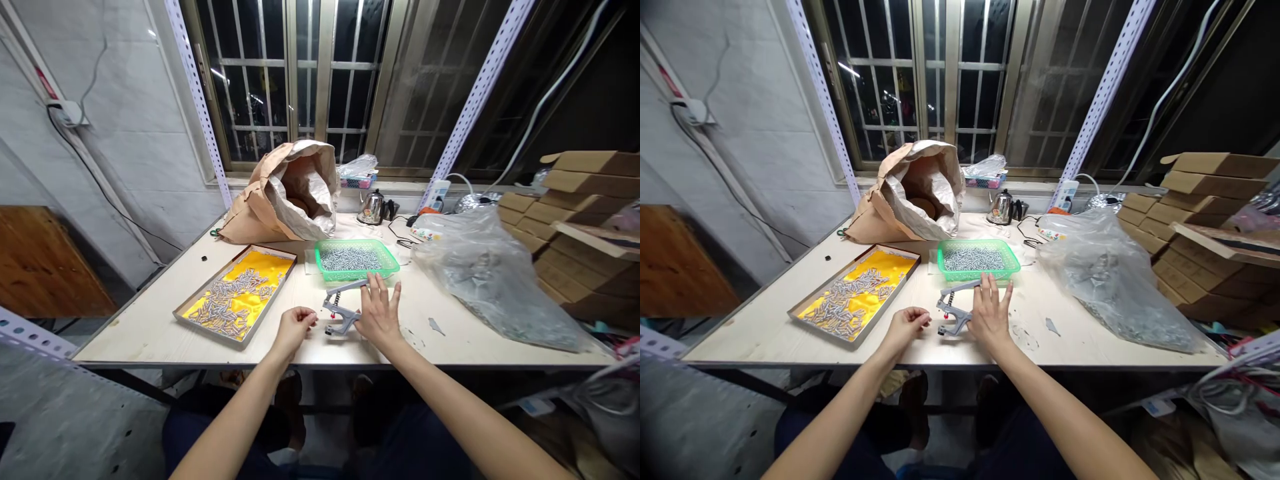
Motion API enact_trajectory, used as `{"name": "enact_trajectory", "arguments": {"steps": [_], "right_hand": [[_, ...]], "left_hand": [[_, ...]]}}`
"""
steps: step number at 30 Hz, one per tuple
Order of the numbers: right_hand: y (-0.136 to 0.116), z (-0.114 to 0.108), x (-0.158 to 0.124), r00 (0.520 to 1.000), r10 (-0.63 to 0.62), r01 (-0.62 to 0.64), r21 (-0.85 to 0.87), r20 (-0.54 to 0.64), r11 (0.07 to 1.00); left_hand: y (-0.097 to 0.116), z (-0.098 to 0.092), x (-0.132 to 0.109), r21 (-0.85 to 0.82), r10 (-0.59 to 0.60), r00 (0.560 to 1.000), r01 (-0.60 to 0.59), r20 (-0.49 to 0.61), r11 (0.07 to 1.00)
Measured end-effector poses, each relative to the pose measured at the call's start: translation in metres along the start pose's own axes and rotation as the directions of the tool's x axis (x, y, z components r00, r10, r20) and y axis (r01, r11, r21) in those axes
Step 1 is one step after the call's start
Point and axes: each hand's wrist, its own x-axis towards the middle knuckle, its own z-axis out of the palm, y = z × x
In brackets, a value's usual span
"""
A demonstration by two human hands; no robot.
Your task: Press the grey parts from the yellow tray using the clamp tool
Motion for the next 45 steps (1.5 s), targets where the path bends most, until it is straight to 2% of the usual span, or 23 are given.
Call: {"name": "enact_trajectory", "arguments": {"steps": [2,4,9,13,27,30,33,35,37,39,41,43,45], "right_hand": [[-0.005,-0.003,0.003,1.000,-0.011,0.011,-0.010,0.010,1.000],[-0.008,-0.005,0.004,0.999,-0.025,0.025,-0.020,0.026,0.999],[-0.012,-0.008,0.003,0.998,-0.045,0.047,-0.033,0.048,0.998],[-0.013,-0.006,-0.001,0.997,-0.061,0.062,-0.039,0.040,0.997],[-0.005,-0.004,-0.001,0.993,-0.099,0.101,0.022,-0.070,0.995],[0.000,-0.002,0.002,0.993,-0.105,0.104,0.023,0.061,0.994],[0.005,0.004,0.004,0.965,-0.125,0.123,0.020,0.229,0.992],[0.006,0.010,0.006,0.949,-0.150,0.149,0.027,0.279,0.989],[0.004,0.015,0.009,0.939,-0.166,0.164,0.034,0.301,0.986],[0.001,0.018,0.012,0.935,-0.172,0.170,0.033,0.309,0.985],[-0.002,0.016,0.015,0.943,-0.169,0.169,0.027,0.288,0.985],[-0.004,0.011,0.019,0.954,-0.171,0.170,0.026,0.248,0.985],[-0.004,0.005,0.021,0.961,-0.181,0.178,0.032,0.210,0.984]], "left_hand": [[-0.008,0.012,-0.002,-0.059,0.022,1.000,-0.022,0.001,0.998],[-0.011,0.017,-0.002,-0.065,0.059,0.998,-0.059,0.005,0.996],[-0.009,0.014,-0.002,0.131,0.155,0.983,-0.168,0.101,0.977],[-0.008,0.011,-0.004,0.257,0.174,0.963,-0.225,0.205,0.940],[-0.007,0.013,-0.010,0.142,0.114,0.972,-0.145,0.206,0.979],[-0.004,0.008,-0.010,0.102,0.116,0.984,-0.130,0.133,0.986],[0.000,-0.001,-0.008,0.109,0.177,0.984,-0.174,-0.015,0.979],[0.003,-0.005,-0.007,0.120,0.187,0.978,-0.176,-0.087,0.977],[0.004,-0.005,-0.007,0.107,0.156,0.979,-0.142,-0.134,0.984],[0.005,-0.003,-0.007,0.081,0.083,0.987,-0.073,-0.134,0.994],[0.004,0.002,-0.007,0.037,-0.043,0.997,0.046,-0.066,0.998],[0.003,0.006,-0.008,-0.013,-0.157,0.987,0.158,0.042,0.987],[0.003,0.009,-0.010,-0.027,-0.188,0.976,0.192,0.113,0.981]]}}
